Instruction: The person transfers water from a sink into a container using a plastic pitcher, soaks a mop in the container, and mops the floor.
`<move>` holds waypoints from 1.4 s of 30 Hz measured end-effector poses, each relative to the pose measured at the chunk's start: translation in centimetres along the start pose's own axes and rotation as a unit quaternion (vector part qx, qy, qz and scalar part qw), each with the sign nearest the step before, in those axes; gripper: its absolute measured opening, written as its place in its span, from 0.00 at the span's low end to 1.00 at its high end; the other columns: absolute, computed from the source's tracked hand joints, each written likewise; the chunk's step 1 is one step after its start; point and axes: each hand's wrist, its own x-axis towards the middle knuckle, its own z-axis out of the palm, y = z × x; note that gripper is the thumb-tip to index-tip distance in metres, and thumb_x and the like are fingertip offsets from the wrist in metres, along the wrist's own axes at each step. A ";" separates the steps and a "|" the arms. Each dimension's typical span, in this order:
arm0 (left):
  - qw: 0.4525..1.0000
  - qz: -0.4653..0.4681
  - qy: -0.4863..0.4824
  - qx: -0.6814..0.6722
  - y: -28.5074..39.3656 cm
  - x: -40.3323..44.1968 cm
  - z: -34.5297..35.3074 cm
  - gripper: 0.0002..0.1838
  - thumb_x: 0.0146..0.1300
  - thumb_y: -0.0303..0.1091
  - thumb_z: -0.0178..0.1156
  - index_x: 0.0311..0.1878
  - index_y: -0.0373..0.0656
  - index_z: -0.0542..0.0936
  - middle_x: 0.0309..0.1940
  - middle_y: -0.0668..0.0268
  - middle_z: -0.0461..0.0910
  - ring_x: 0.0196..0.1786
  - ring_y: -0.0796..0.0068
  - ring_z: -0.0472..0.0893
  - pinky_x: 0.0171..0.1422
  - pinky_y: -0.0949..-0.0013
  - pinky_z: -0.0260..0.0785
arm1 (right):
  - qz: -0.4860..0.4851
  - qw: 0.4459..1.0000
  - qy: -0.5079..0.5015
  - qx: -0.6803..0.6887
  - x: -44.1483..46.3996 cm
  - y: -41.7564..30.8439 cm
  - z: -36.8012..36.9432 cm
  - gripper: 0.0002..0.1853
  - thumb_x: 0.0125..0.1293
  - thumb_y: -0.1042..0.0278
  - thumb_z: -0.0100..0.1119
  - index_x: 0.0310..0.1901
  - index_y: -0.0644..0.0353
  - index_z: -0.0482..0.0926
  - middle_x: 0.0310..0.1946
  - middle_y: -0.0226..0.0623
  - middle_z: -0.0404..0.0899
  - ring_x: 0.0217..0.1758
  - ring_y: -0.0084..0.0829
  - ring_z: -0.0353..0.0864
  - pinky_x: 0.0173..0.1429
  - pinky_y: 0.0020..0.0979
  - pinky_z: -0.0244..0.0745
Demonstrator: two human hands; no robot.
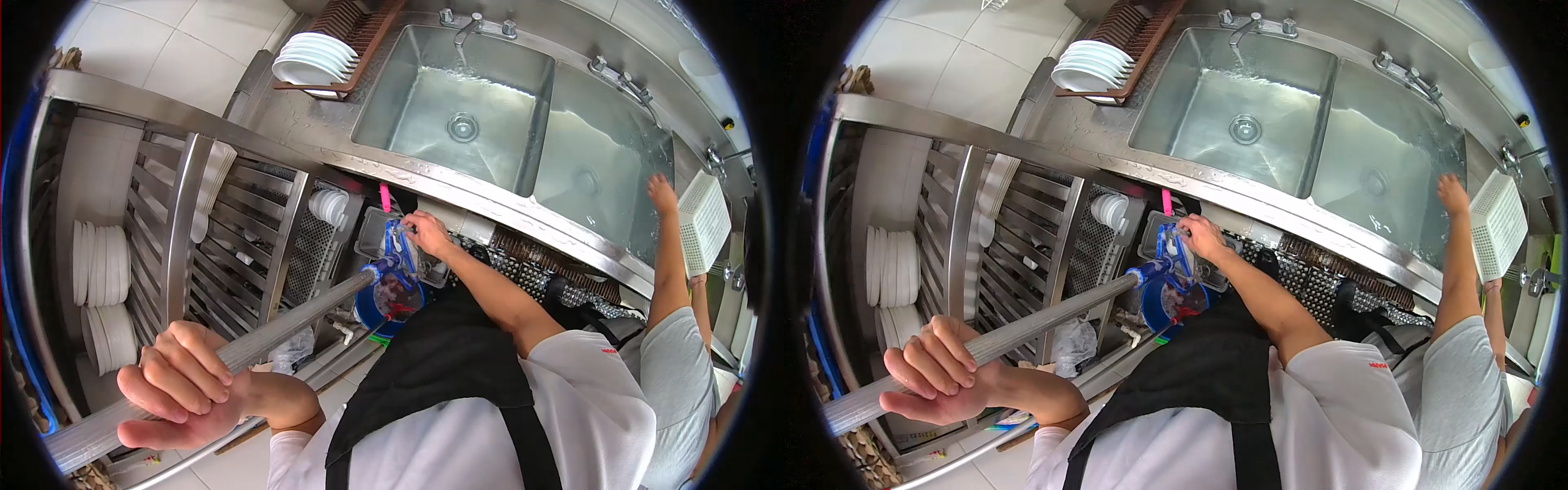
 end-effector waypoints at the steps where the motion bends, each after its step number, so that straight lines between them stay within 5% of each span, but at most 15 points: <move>1: 1.000 0.002 0.002 0.001 0.0 0.0 0.1 0.28 0.76 0.58 0.47 0.24 0.49 0.66 0.10 0.73 0.69 0.10 0.84 0.68 0.16 0.80 0.65 | -0.025 0.999 0.014 -0.017 0.4 0.3 -0.1 0.11 0.60 0.68 0.65 0.44 0.52 0.79 0.41 0.36 0.81 0.50 0.44 0.80 0.53 0.44 0.78; 3: 1.000 0.005 0.007 0.005 0.1 0.0 0.3 0.28 0.76 0.58 0.47 0.24 0.49 0.66 0.10 0.73 0.69 0.10 0.84 0.68 0.16 0.80 0.65 | -0.076 0.995 0.040 -0.050 1.1 0.7 0.1 0.08 0.59 0.70 0.65 0.41 0.53 0.82 0.36 0.36 0.80 0.42 0.42 0.81 0.46 0.41 0.79; 6: 1.000 0.002 0.009 0.007 -0.1 0.1 0.2 0.28 0.77 0.58 0.47 0.24 0.49 0.66 0.11 0.73 0.69 0.10 0.84 0.68 0.16 0.80 0.65 | -0.033 0.996 -0.004 -0.079 1.6 -0.3 -0.5 0.06 0.61 0.68 0.64 0.40 0.54 0.83 0.37 0.35 0.83 0.42 0.39 0.83 0.49 0.40 0.81; 9: 1.000 -0.004 0.008 -0.003 -0.4 0.1 -0.4 0.28 0.77 0.58 0.47 0.24 0.49 0.66 0.11 0.73 0.69 0.10 0.84 0.68 0.16 0.80 0.66 | 0.098 0.929 -0.246 0.259 2.9 1.1 1.8 0.06 0.62 0.67 0.65 0.38 0.56 0.85 0.32 0.34 0.85 0.33 0.29 0.82 0.42 0.35 0.81; 10: 1.000 -0.009 0.007 -0.003 -0.6 0.1 -0.6 0.28 0.77 0.58 0.46 0.24 0.50 0.66 0.11 0.74 0.69 0.10 0.84 0.68 0.16 0.80 0.66 | 0.103 0.927 -0.251 0.257 2.0 -0.4 0.8 0.07 0.62 0.65 0.67 0.37 0.58 0.85 0.29 0.32 0.85 0.27 0.23 0.79 0.38 0.33 0.79; 13: 1.000 -0.018 0.006 -0.002 -0.8 0.2 -1.1 0.28 0.77 0.59 0.46 0.24 0.50 0.66 0.11 0.74 0.70 0.10 0.85 0.68 0.17 0.79 0.66 | -0.040 0.976 -0.060 0.206 0.3 0.4 0.8 0.05 0.60 0.67 0.68 0.37 0.56 0.87 0.27 0.34 0.84 0.28 0.27 0.81 0.38 0.34 0.79; 14: 1.000 -0.021 0.007 -0.004 -0.8 0.1 -1.2 0.28 0.77 0.59 0.46 0.24 0.50 0.66 0.11 0.74 0.70 0.10 0.85 0.68 0.17 0.79 0.66 | 0.002 0.992 -0.059 0.107 -0.2 0.9 -0.2 0.11 0.58 0.68 0.69 0.42 0.53 0.84 0.35 0.37 0.82 0.38 0.36 0.84 0.44 0.37 0.80; 18: 1.000 -0.028 0.007 -0.010 -1.0 0.2 -1.1 0.28 0.77 0.59 0.47 0.24 0.50 0.66 0.11 0.74 0.69 0.10 0.85 0.68 0.17 0.80 0.66 | -0.009 0.996 -0.075 -0.049 -1.7 1.0 -1.2 0.23 0.58 0.68 0.67 0.55 0.49 0.73 0.52 0.37 0.72 0.57 0.43 0.78 0.58 0.43 0.77; 27: 0.999 -0.030 0.018 -0.015 -1.4 0.2 -1.4 0.28 0.77 0.58 0.47 0.23 0.50 0.65 0.10 0.75 0.69 0.09 0.85 0.68 0.17 0.80 0.65 | -0.110 0.990 -0.069 -0.055 -0.5 -0.5 -1.0 0.06 0.56 0.72 0.61 0.36 0.54 0.77 0.43 0.40 0.71 0.51 0.46 0.77 0.53 0.46 0.76; 36: 0.999 -0.030 0.000 -0.031 -1.7 0.0 -2.3 0.28 0.77 0.58 0.47 0.23 0.51 0.65 0.09 0.76 0.67 0.09 0.85 0.66 0.17 0.80 0.62 | -0.304 0.915 -0.050 -0.261 -0.9 0.3 0.6 0.06 0.55 0.67 0.63 0.34 0.53 0.79 0.43 0.37 0.72 0.53 0.37 0.77 0.52 0.41 0.75; 39: 0.999 -0.038 0.005 -0.024 -1.6 0.0 -3.0 0.27 0.77 0.58 0.46 0.23 0.51 0.65 0.09 0.76 0.67 0.09 0.85 0.66 0.16 0.80 0.62 | -0.276 0.925 -0.019 -0.260 -1.0 -0.1 0.0 0.09 0.57 0.63 0.61 0.39 0.54 0.82 0.44 0.38 0.72 0.53 0.37 0.76 0.52 0.42 0.75; 42: 0.999 -0.033 0.005 -0.011 -2.1 -0.3 -3.7 0.27 0.79 0.56 0.43 0.24 0.51 0.64 0.10 0.77 0.66 0.09 0.86 0.65 0.16 0.80 0.62 | -0.099 0.949 -0.109 -0.279 -1.7 -1.5 -1.3 0.17 0.58 0.59 0.59 0.47 0.56 0.84 0.50 0.44 0.76 0.57 0.42 0.78 0.58 0.45 0.76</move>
